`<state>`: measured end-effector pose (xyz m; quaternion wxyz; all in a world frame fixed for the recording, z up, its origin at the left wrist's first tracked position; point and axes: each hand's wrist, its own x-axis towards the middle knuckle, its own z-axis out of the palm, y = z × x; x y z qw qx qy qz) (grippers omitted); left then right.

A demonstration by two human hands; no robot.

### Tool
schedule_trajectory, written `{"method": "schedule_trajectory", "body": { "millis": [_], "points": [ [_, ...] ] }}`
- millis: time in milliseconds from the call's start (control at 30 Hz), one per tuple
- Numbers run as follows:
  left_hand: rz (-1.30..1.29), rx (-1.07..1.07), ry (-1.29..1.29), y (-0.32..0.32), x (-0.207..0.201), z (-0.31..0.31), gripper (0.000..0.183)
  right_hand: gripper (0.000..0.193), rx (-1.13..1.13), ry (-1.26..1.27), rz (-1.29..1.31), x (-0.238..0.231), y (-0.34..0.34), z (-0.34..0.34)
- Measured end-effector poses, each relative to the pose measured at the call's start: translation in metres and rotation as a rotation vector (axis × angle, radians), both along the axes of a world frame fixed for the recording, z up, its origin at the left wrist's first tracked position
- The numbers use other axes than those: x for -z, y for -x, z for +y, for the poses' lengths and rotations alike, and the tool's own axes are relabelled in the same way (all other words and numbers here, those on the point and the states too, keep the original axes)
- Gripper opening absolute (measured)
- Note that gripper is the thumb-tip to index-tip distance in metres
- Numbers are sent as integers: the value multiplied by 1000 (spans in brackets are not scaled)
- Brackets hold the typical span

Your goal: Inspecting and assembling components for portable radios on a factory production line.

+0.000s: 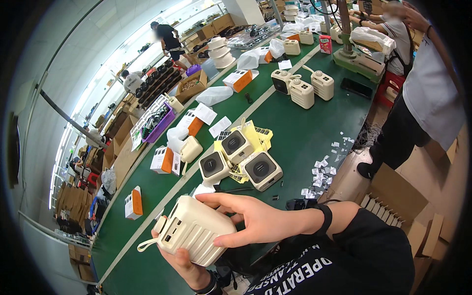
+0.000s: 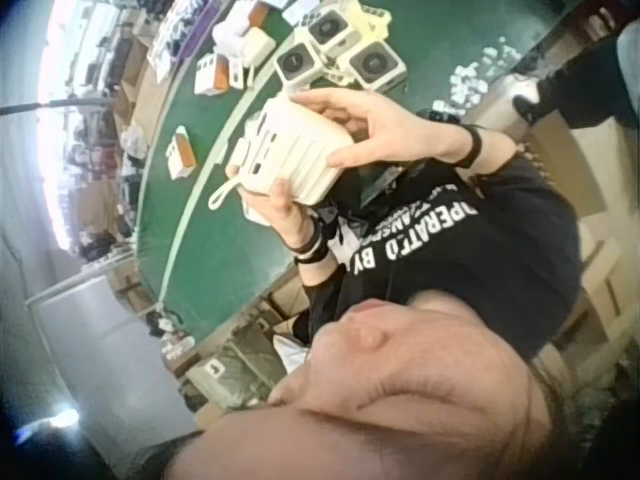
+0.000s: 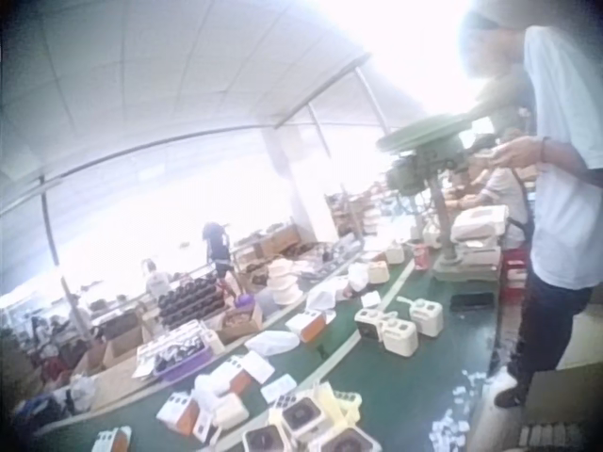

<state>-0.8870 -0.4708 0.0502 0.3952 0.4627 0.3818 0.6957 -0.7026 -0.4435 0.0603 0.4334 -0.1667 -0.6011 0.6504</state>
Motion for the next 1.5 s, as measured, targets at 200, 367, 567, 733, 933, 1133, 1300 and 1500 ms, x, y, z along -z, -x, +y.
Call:
{"method": "schedule_trajectory", "body": {
  "millis": [200,367,567,733,933,1133,1300,1500],
  "points": [
    [70,-60,-60,3,1,-6,89,76,-66,41,-4,2,4,-1],
    [53,-52,-60,9,2,-10,92,74,-59,48,13,4,11,-3],
    [-22,93,79,-9,15,-11,79,69,844,-758,-251,22,33,-8],
    [-305,262,251,-3,35,-17,86,35,847,-1236,-488,35,59,-26],
    [-281,343,164,12,35,-13,83,45,697,-942,-154,15,30,-17],
    [-384,294,177,-6,27,-12,90,57,139,-296,-99,2,31,10],
    [-327,317,280,-2,35,-3,82,35,76,129,8,13,29,32],
    [-239,346,331,-2,43,10,73,45,12,191,-176,26,8,49]
  ]
}}
